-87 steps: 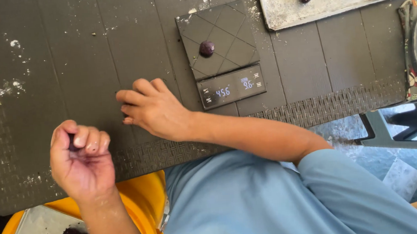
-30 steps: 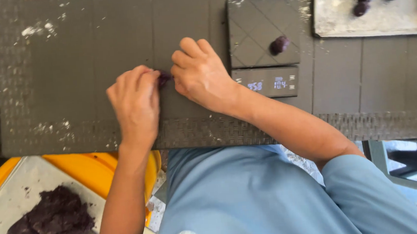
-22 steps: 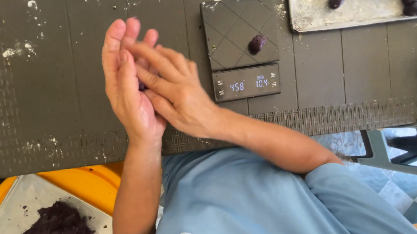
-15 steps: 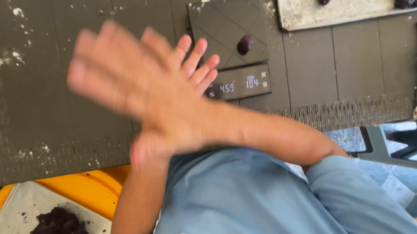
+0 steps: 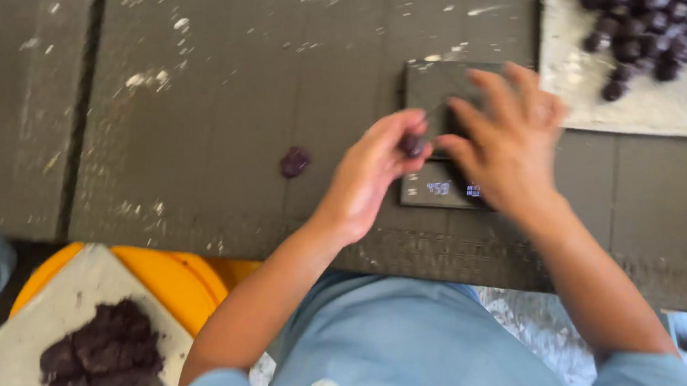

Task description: The person rolls dark dough into small balls by hand, weighs each one on a digital scale, and places the finished balls onto a metal tray. The person then arranges the balls in neat rows on the tray.

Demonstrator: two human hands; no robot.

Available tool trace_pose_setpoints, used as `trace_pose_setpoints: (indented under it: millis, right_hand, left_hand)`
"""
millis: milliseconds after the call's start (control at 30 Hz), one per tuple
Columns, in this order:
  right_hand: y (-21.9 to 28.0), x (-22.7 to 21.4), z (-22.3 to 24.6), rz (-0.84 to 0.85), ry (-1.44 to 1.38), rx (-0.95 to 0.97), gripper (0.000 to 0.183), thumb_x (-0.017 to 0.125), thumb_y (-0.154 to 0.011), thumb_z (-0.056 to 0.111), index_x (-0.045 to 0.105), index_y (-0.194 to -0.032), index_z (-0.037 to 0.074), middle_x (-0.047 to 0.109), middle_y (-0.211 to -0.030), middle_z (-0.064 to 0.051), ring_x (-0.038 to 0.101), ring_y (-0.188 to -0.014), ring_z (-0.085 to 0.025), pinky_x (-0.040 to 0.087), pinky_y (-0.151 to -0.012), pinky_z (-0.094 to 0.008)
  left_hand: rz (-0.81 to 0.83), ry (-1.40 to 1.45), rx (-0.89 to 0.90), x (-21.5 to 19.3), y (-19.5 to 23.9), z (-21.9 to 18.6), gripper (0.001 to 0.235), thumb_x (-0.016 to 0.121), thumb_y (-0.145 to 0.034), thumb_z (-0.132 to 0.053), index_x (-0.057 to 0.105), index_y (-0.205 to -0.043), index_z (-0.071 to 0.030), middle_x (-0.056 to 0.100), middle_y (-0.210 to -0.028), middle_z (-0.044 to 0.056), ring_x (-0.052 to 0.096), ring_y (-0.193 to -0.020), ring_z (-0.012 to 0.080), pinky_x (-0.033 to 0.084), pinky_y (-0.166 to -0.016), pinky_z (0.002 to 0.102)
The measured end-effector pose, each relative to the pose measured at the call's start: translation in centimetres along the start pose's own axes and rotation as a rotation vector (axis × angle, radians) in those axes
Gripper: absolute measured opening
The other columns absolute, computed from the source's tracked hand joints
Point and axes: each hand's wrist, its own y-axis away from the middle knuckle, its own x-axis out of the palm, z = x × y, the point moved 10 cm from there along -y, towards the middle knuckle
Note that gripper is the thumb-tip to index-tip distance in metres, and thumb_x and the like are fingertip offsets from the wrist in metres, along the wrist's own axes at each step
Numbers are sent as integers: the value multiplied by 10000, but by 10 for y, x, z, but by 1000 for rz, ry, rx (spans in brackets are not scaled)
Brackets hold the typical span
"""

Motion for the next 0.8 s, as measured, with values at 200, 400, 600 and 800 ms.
trace_pose_setpoints:
  millis: [200,400,600,800]
  right_hand:
    - [39,17,-50,-50,-355,130,241,809,-1007,119,770,-1226,25,556,-1020,-155,539,-966,-307,453,-907,-396]
    - [10,15,-21,-23,-1349,637,559,696,-886,16,511,-1413,-15,644,-1026,-67,617,-854,-73,551,-827,-179]
    - [-17,16,25,36,-1451,516,622,654,-866,-61,442,-1450,-86,636,-989,-187,611,-862,-152,563,-904,-268]
    - [-28,10,54,228,-1237,512,461,634,-902,-51,528,-1350,-32,679,-951,-150,632,-849,-135,495,-765,-203]
  left_hand:
    - [173,-1244,992,76,-1,-24,417,689,-904,-155,517,-1284,-144,538,-1384,125,538,-1307,328,425,-1172,451]
    - [-136,-1617,1250,88,44,-59,273,660,-947,-359,528,-1123,-197,568,-1126,-36,615,-985,171,430,-765,357]
    - [-79,-1648,1298,57,74,-90,212,719,-928,-161,531,-1025,-139,574,-972,-5,594,-840,210,408,-677,355]
    - [-125,-1653,1377,39,83,-90,183,677,-876,-34,508,-914,-91,479,-754,9,524,-657,213,397,-597,347]
